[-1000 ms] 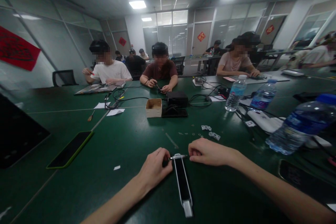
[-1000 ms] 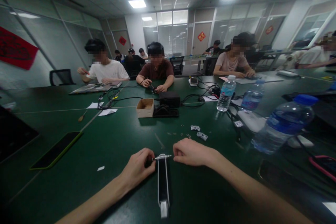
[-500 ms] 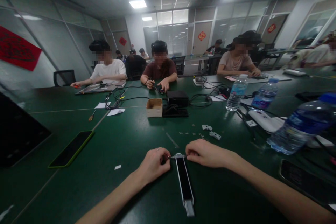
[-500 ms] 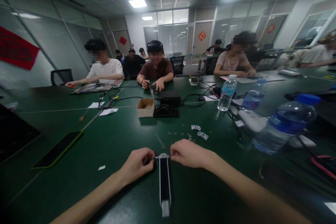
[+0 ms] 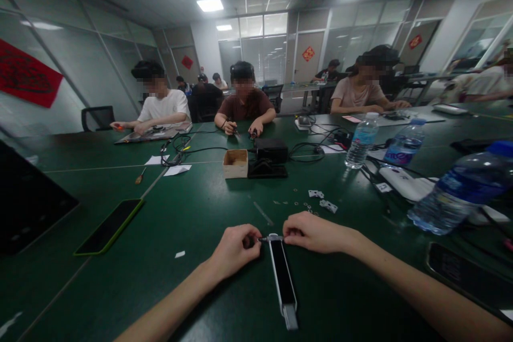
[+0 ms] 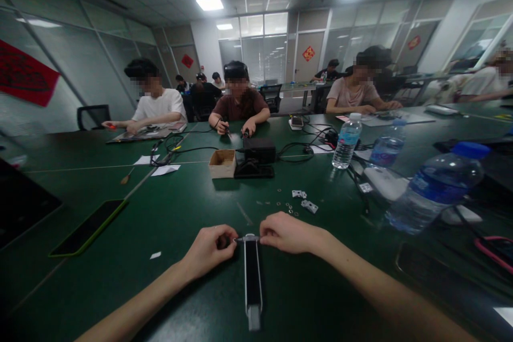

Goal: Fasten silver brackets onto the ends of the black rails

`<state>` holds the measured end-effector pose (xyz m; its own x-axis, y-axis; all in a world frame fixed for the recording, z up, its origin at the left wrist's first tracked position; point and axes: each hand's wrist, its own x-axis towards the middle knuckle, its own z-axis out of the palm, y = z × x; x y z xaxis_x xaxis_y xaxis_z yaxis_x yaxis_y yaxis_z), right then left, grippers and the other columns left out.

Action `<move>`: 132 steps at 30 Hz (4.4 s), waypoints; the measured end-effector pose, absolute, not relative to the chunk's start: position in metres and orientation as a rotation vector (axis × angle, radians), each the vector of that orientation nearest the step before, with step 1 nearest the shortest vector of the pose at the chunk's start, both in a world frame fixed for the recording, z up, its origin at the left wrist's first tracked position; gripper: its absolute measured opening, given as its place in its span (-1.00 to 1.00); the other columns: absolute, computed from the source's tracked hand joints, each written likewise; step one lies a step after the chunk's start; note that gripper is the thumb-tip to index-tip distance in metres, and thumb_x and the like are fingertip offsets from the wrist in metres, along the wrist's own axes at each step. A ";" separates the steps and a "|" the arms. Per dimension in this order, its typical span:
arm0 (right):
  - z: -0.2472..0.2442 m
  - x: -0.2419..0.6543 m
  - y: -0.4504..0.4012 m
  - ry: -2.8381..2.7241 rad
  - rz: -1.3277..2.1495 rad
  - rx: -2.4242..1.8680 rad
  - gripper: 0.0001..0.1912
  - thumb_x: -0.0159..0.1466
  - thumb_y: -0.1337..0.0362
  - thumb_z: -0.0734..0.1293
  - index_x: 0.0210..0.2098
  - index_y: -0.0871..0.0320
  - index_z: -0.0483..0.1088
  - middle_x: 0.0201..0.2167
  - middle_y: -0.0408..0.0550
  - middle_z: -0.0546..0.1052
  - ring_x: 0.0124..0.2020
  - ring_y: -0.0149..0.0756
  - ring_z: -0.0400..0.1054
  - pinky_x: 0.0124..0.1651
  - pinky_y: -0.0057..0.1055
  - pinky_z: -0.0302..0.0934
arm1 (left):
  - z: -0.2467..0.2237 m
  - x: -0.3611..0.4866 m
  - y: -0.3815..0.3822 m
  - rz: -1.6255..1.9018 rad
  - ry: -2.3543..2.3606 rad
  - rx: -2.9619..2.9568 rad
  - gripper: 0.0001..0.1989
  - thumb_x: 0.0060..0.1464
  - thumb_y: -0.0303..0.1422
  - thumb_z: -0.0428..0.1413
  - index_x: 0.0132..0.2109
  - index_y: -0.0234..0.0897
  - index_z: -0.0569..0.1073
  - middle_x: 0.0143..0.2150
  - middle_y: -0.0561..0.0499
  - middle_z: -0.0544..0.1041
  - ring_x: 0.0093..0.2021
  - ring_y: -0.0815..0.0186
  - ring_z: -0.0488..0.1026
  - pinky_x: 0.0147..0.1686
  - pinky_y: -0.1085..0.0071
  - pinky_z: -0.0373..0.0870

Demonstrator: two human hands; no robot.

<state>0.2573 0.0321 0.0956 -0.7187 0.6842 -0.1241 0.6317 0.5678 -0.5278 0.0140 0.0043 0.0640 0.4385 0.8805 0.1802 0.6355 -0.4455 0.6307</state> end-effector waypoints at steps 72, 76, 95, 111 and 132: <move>0.098 0.290 0.068 -2.480 0.290 -1.590 -0.77 0.35 0.32 0.21 -0.09 0.18 0.46 -0.09 0.04 0.45 -0.06 -0.18 0.30 -0.04 -0.27 0.20 | 0.053 0.010 0.008 0.652 1.123 2.339 -0.83 0.24 -0.38 -0.01 -0.07 -0.16 0.42 -0.17 0.03 0.49 -0.36 0.35 0.42 -0.36 0.48 0.34; 0.087 0.288 0.070 -2.541 0.205 -1.546 -0.76 0.36 0.28 0.21 -0.08 0.14 0.47 -0.12 0.03 0.44 -0.09 -0.19 0.29 -0.06 -0.27 0.19 | 0.053 0.011 0.007 0.653 1.133 2.340 -0.83 0.25 -0.38 -0.04 -0.07 -0.18 0.41 -0.19 0.03 0.47 -0.39 0.36 0.40 -0.38 0.47 0.32; 0.096 0.274 0.057 -2.765 -0.195 -1.646 -0.79 0.29 0.31 0.27 -0.23 0.34 0.48 -0.22 0.20 0.48 -0.17 -0.07 0.32 -0.13 -0.22 0.18 | 0.060 0.011 0.003 0.657 1.177 2.324 -0.82 0.20 -0.43 -0.05 -0.10 -0.24 0.41 -0.22 0.00 0.46 -0.41 0.36 0.38 -0.38 0.46 0.33; 0.100 0.270 0.052 -2.779 -0.266 -1.694 -0.80 0.24 0.30 0.29 -0.30 0.31 0.51 -0.24 0.22 0.52 -0.17 -0.07 0.35 -0.13 -0.23 0.20 | 0.059 0.011 0.004 0.662 1.180 2.332 -0.82 0.20 -0.41 -0.05 -0.11 -0.25 0.40 -0.22 0.00 0.46 -0.41 0.36 0.38 -0.39 0.45 0.33; 0.112 0.245 0.030 -2.317 0.702 -1.350 -0.88 0.24 0.36 0.23 -0.37 0.20 0.40 -0.35 -0.08 0.44 -0.33 -0.34 0.29 -0.28 -0.43 0.18 | 0.055 0.010 -0.003 0.923 1.083 2.596 -0.81 0.24 -0.26 0.04 -0.07 -0.24 0.34 -0.25 0.01 0.47 -0.47 0.38 0.39 -0.44 0.46 0.39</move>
<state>0.2445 0.0297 0.1124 -0.4743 0.8781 0.0636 0.6953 0.4179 -0.5848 0.0103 -0.0029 0.0545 0.5415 0.6928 0.4762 0.5804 -0.7179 0.3845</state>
